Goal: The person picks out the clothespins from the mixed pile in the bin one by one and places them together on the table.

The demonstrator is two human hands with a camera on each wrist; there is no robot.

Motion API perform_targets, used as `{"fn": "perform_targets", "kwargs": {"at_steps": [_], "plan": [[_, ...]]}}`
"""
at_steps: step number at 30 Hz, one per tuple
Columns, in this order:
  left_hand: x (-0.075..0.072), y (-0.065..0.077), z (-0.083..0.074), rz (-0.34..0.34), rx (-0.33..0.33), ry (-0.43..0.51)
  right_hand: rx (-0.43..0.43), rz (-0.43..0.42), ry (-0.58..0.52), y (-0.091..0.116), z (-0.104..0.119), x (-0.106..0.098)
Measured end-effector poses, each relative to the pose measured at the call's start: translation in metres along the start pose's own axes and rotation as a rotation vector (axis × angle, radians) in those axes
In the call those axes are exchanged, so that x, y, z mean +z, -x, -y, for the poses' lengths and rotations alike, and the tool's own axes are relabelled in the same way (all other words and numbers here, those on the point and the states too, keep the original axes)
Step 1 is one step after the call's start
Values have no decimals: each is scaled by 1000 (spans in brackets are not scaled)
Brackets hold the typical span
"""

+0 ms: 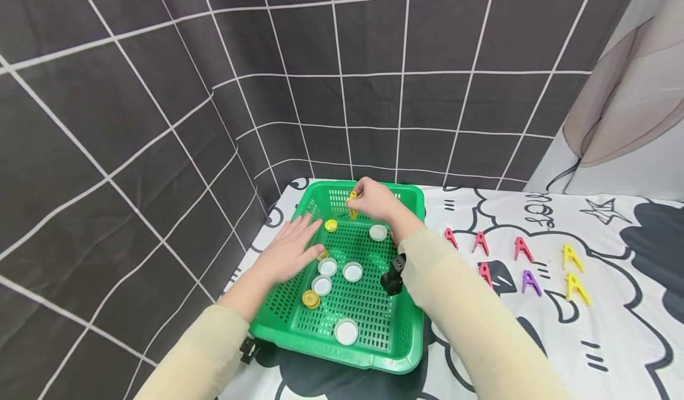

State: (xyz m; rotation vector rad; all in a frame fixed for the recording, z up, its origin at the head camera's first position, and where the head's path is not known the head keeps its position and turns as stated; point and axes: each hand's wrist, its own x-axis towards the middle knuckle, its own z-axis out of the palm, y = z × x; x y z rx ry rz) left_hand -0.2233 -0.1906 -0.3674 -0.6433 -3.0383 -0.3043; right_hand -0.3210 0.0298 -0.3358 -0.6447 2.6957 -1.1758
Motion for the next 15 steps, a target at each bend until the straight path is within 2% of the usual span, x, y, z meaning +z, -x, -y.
{"fn": "perform_targets", "kwargs": {"at_steps": [7,15], "plan": [[-1,0,0,3,-4,-1,4,-20,-59,16,-10,-26],[0,0,0,-6,3,5,11,-39,-186,30,-19,-39]]}}
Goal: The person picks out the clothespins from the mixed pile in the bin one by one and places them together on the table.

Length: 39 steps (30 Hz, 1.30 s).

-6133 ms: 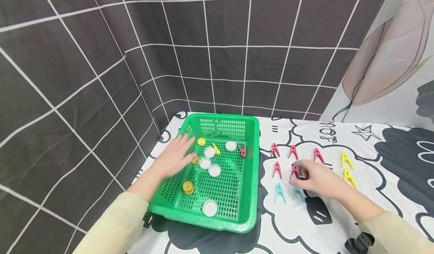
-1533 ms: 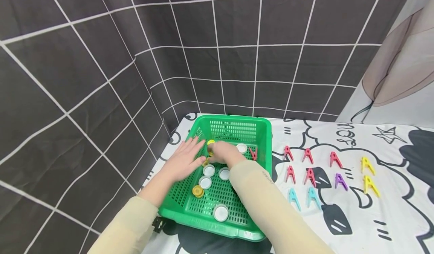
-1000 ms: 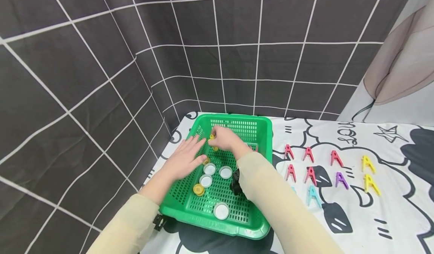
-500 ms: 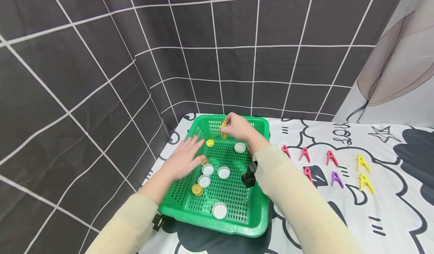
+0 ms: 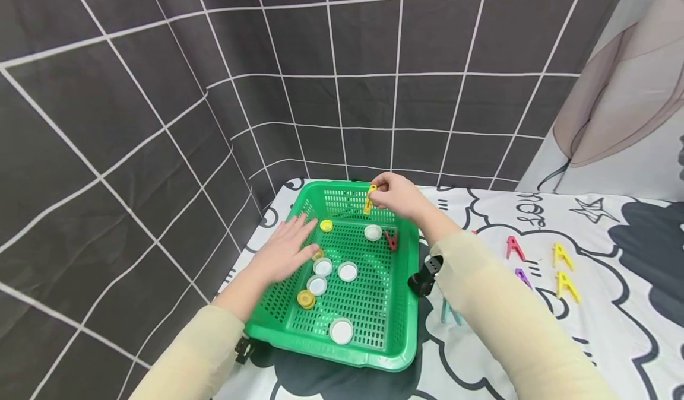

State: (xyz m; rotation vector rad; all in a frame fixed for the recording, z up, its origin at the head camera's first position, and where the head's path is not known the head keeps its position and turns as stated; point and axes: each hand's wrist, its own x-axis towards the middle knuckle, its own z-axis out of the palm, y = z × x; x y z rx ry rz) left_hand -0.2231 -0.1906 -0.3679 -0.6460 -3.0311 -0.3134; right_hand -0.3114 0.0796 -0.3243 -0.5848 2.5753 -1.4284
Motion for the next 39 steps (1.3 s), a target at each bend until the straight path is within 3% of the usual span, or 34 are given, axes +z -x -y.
{"fn": "perform_targets", "kwargs": {"at_steps": [11,23,32,39], "plan": [[1,3,3,-12,-8,7,21,18,-219,16,-25,-9],[1,4,5,-8,-9,5,-74,23,-386,42,-58,-23],[-1,2,2,-7,-3,11,-87,-17,-351,69,-79,-35],[-1,1,1,-2,2,19,-63,-34,-341,101,-91,-48]]}}
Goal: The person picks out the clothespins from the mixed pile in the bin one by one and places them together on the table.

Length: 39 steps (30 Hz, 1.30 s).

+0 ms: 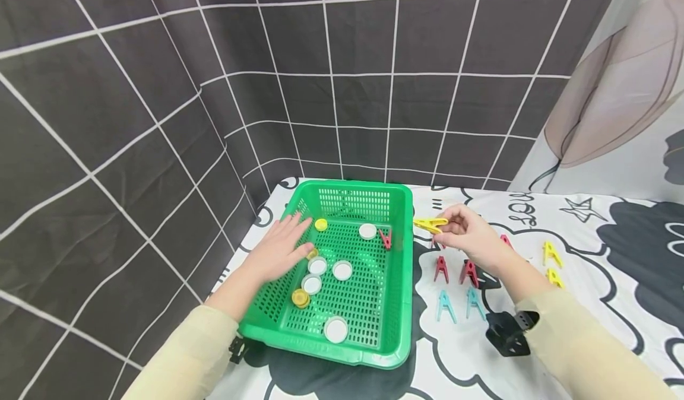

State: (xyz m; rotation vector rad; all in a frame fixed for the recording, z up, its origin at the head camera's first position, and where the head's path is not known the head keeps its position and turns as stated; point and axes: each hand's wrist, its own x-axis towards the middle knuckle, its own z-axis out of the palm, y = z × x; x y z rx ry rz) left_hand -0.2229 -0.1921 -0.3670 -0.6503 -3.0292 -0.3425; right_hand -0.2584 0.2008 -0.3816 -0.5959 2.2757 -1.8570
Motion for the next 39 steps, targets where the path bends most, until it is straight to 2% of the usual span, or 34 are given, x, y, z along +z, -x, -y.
{"fn": "perform_targets", "kwargs": {"at_steps": [9,16,23,30,39], "plan": [[-1,0,-1,5,-3,-9,59,-83,89,41,-18,-22],[0,0,0,7,-5,-11,37,-123,126,67,-33,-28],[0,-2,0,3,0,-11,53,-201,269,94,-48,-29],[-1,-2,-1,4,1,-10,140,-282,379,115,-64,-31],[-1,-1,-2,-1,2,1,126,-338,542,135,-73,-32]]}}
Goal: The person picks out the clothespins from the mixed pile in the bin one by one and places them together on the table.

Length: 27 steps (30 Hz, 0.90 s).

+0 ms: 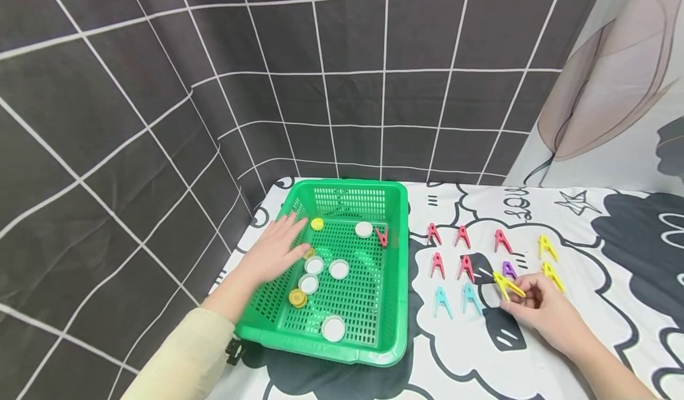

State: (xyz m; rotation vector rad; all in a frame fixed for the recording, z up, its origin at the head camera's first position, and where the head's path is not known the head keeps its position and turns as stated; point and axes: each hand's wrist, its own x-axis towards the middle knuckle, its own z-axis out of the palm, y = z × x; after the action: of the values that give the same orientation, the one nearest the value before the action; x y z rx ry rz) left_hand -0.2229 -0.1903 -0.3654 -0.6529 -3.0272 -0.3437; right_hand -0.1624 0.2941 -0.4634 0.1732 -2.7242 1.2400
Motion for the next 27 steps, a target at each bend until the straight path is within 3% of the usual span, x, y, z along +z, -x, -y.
{"fn": "perform_targets", "kwargs": {"at_steps": [9,20,27], "plan": [[-2,1,-1,2,-2,2,6,-83,162,16,-3,-1],[3,1,1,-9,-3,11,78,-52,279,17,-1,0],[1,1,0,-6,-2,16,44,-78,296,19,1,3]]}}
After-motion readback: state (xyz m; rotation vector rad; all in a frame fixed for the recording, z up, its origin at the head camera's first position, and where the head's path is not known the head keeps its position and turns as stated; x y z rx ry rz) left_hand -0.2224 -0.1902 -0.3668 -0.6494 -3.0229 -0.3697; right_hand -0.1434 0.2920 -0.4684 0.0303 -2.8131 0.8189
